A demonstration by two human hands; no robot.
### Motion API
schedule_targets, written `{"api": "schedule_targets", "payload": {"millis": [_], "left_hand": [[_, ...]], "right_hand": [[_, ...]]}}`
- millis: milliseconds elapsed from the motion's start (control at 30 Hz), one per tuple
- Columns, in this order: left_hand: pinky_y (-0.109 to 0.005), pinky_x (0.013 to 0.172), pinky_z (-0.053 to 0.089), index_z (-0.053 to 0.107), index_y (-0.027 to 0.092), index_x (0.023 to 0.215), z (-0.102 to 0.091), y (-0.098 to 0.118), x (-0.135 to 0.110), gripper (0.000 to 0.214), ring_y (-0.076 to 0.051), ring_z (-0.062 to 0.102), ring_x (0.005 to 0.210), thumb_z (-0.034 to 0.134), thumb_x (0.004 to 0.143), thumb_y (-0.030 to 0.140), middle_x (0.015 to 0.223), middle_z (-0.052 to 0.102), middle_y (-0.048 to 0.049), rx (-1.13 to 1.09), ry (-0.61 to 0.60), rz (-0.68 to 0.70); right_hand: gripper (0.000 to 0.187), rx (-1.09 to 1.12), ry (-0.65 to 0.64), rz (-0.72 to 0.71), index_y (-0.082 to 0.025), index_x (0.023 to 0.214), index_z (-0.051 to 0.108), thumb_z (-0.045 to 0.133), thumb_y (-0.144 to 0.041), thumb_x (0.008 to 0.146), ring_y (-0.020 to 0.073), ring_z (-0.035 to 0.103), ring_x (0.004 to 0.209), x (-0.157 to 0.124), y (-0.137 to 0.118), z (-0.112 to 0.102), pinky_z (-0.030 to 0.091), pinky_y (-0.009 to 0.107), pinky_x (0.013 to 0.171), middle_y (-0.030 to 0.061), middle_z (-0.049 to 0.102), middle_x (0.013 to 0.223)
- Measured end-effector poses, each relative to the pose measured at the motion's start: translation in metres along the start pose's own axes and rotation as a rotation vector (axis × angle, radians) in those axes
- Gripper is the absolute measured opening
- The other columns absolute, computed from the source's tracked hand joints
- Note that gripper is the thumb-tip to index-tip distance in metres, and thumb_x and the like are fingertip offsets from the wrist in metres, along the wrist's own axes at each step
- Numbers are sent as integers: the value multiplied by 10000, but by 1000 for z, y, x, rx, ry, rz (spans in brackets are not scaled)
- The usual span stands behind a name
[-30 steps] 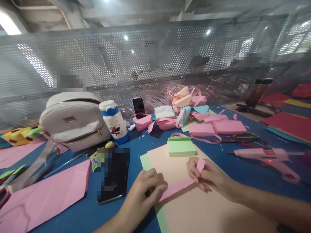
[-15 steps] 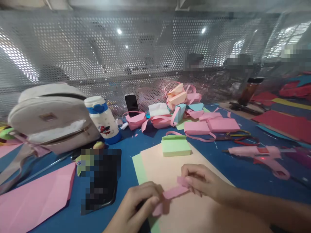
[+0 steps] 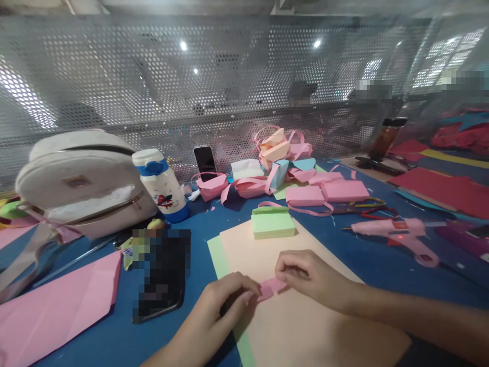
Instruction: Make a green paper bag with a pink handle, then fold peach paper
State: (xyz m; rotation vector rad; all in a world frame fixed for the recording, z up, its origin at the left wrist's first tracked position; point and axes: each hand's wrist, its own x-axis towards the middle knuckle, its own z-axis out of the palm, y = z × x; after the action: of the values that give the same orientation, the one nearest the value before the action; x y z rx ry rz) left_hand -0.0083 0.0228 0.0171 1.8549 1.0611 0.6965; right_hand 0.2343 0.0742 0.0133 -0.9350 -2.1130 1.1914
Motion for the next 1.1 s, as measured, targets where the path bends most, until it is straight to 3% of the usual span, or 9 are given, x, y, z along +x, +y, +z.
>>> {"api": "schedule_targets", "payload": {"millis": [233, 433, 667, 833, 967, 1100], "left_hand": [[-254, 792, 466, 675, 218, 1061, 2, 5, 0, 225, -172, 644, 910, 458, 1014, 258, 999, 693, -41, 80, -1, 45], [-272, 869, 508, 682, 224, 1052, 1, 11, 2, 271, -187, 639, 1008, 414, 1018, 204, 1081, 652, -70, 192, 22, 146], [-351, 937, 525, 569, 211, 1291, -1, 8, -3, 315, -239, 587, 1141, 442, 1005, 171, 1306, 574, -121, 668, -21, 331], [-478, 1097, 413, 546, 150, 1331, 0, 7, -3, 339, -262, 605, 1135, 515, 1013, 263, 1187, 674, -91, 946, -31, 509], [-479, 1158, 319, 582, 115, 1306, 3, -2, -7, 394, -266, 599, 1187, 428, 1056, 377, 1218, 688, -102, 1086, 33, 630], [-467, 1185, 251, 572, 114, 1334, 8, -14, -9, 554, -273, 535, 1251, 349, 1045, 531, 1323, 639, -105, 1163, 84, 648]], "right_hand": [[91, -287, -12, -45, -193, 811, 624, 587, -128, 863, 108, 486, 642, 0, -1, 2, 313, 230, 604, -36, 617, 756], [66, -447, 0, -81, -209, 832, 612, 606, -178, 891, 126, 525, 670, 3, 1, -1, 306, 242, 623, -37, 652, 785], [72, -449, 8, -75, -207, 841, 595, 606, -148, 880, 130, 527, 682, 3, 1, -1, 315, 245, 632, -35, 638, 799], [90, -397, -12, -78, -203, 838, 583, 592, -159, 916, 124, 509, 709, 2, 3, -8, 329, 245, 647, -31, 598, 845], [131, -297, -17, -11, -201, 819, 580, 560, -187, 948, 123, 487, 690, 3, 6, -15, 342, 242, 635, -34, 574, 792], [146, -292, -36, 19, -196, 809, 563, 535, -203, 952, 121, 469, 660, 4, 8, -15, 324, 246, 603, -30, 557, 780]]}}
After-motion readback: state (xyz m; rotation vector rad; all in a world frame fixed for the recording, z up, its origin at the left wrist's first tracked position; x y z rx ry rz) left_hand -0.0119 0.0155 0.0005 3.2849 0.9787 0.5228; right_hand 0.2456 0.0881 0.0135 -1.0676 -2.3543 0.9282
